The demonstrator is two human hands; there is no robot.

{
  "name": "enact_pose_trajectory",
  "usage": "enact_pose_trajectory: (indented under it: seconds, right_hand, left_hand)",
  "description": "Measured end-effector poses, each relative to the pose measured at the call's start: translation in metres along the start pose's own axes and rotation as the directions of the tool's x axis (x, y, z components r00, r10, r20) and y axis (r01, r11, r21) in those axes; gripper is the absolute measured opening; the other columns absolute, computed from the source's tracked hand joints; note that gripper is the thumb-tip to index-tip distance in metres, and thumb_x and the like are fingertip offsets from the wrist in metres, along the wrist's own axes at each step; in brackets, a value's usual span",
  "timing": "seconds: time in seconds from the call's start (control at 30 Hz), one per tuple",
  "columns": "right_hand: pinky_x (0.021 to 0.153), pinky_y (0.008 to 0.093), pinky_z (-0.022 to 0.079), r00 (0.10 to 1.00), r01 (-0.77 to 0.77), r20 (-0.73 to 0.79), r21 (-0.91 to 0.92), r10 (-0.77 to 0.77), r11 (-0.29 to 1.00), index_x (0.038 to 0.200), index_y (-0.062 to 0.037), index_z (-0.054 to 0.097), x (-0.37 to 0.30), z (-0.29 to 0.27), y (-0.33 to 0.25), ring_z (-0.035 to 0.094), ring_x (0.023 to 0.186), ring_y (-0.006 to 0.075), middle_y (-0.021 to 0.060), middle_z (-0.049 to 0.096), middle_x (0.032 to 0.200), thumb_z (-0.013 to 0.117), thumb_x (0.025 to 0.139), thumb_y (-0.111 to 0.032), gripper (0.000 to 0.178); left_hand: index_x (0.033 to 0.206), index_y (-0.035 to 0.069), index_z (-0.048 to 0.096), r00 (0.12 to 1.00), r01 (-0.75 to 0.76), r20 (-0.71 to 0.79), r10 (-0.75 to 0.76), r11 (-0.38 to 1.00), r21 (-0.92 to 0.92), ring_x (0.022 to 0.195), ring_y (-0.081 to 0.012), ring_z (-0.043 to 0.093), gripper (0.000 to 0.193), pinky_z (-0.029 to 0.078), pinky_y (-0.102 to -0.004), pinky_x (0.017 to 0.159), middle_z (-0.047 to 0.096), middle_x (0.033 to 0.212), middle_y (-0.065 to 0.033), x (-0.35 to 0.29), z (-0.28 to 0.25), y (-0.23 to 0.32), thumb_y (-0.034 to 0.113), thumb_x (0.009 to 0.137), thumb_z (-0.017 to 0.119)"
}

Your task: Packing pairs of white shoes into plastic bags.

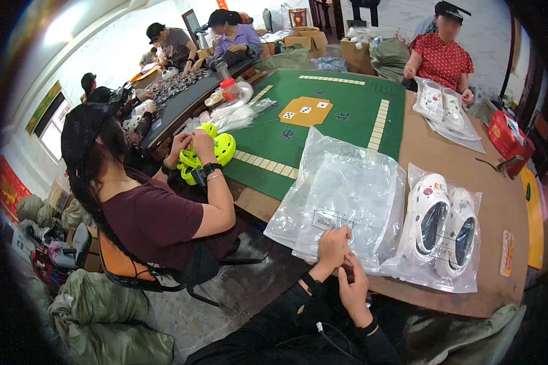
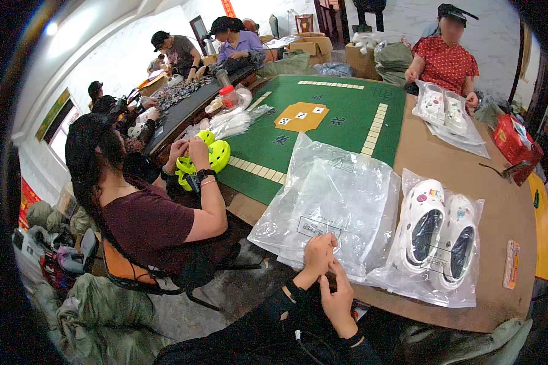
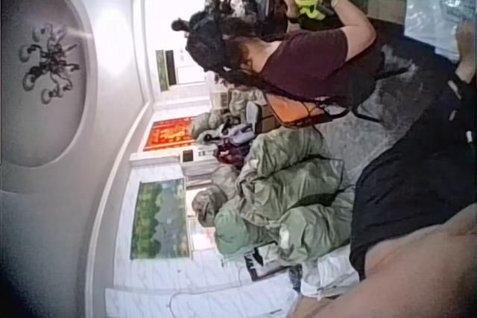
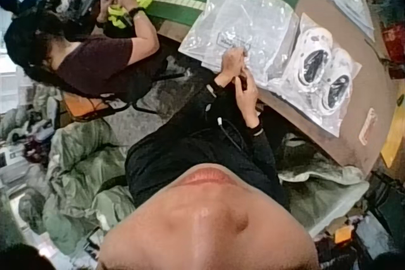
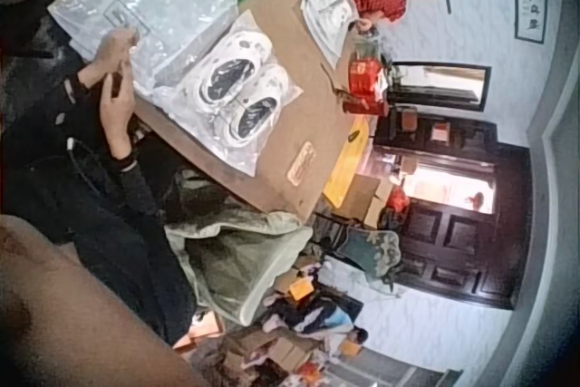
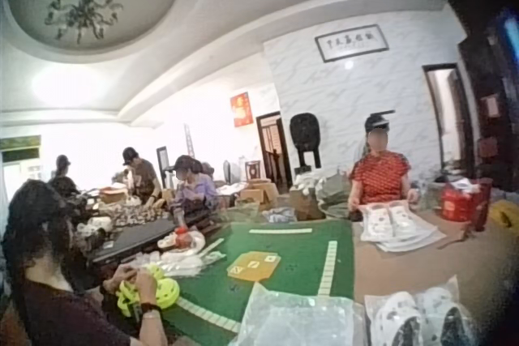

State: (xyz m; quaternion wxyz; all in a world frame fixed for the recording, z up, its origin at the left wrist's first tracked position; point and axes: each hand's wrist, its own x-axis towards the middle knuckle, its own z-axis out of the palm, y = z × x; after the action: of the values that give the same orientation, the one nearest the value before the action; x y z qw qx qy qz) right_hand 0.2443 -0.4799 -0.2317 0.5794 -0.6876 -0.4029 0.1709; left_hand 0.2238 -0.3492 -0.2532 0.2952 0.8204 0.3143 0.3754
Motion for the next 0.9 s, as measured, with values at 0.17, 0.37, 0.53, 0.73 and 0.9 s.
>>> enact_pose_trajectory:
  seconds: [0.17,0.37,0.53,0.73,0.9]
  right_hand:
    - [0.087,0.0341,0.046,0.998,-0.059,0.019,0.022,0.058,0.998,0.118,0.0016,0.051,-0.001,0.000,0.000,0.058,0.105,0.0293,0.0206,0.054,0.120,0.058,0.085,-0.014,0.037]
    - [0.090,0.0352,0.045,0.999,-0.045,0.011,0.017,0.045,0.999,0.118,0.0022,0.051,-0.002,0.000,0.001,0.055,0.109,0.0311,0.0210,0.052,0.123,0.058,0.084,-0.014,0.038]
    - [0.090,0.0354,0.044,0.998,-0.065,0.018,0.035,0.065,0.997,0.118,0.0023,0.051,-0.001,0.002,0.004,0.054,0.110,0.0315,0.0212,0.051,0.124,0.059,0.084,-0.015,0.038]
    - [0.090,0.0357,0.044,0.998,-0.062,0.018,0.024,0.062,0.998,0.118,0.0029,0.051,-0.002,0.002,0.004,0.055,0.109,0.0315,0.0214,0.052,0.123,0.059,0.084,-0.014,0.038]
    - [0.089,0.0360,0.044,0.996,-0.082,0.037,0.049,0.080,0.995,0.119,0.0028,0.050,-0.003,0.002,0.009,0.056,0.107,0.0312,0.0212,0.052,0.122,0.059,0.084,-0.014,0.040]
  left_hand:
    - [0.074,0.008,0.051,1.000,-0.008,-0.015,0.008,1.000,-0.016,0.064,-0.0304,0.054,0.005,0.040,-0.0403,0.063,0.054,0.063,-0.0094,-0.001,0.000,0.001,0.004,0.074,0.049]
    - [0.074,0.007,0.052,0.999,-0.031,-0.023,0.031,0.999,-0.013,0.064,-0.0311,0.053,0.005,0.040,-0.0407,0.063,0.054,0.063,-0.0100,0.001,-0.001,0.003,0.003,0.074,0.049]
    - [0.074,0.007,0.052,0.999,-0.035,-0.022,0.035,0.999,-0.012,0.064,-0.0312,0.053,0.006,0.040,-0.0413,0.062,0.054,0.063,-0.0100,0.002,0.000,-0.001,0.003,0.074,0.049]
    - [0.074,0.008,0.053,0.999,-0.019,-0.028,0.020,1.000,0.009,0.064,-0.0311,0.053,0.007,0.040,-0.0410,0.062,0.055,0.064,-0.0097,0.000,0.002,-0.001,0.002,0.074,0.049]
    - [0.075,0.008,0.053,1.000,0.002,-0.018,-0.002,1.000,0.025,0.065,-0.0310,0.053,0.007,0.040,-0.0408,0.063,0.055,0.065,-0.0096,-0.001,0.001,0.000,0.002,0.074,0.049]
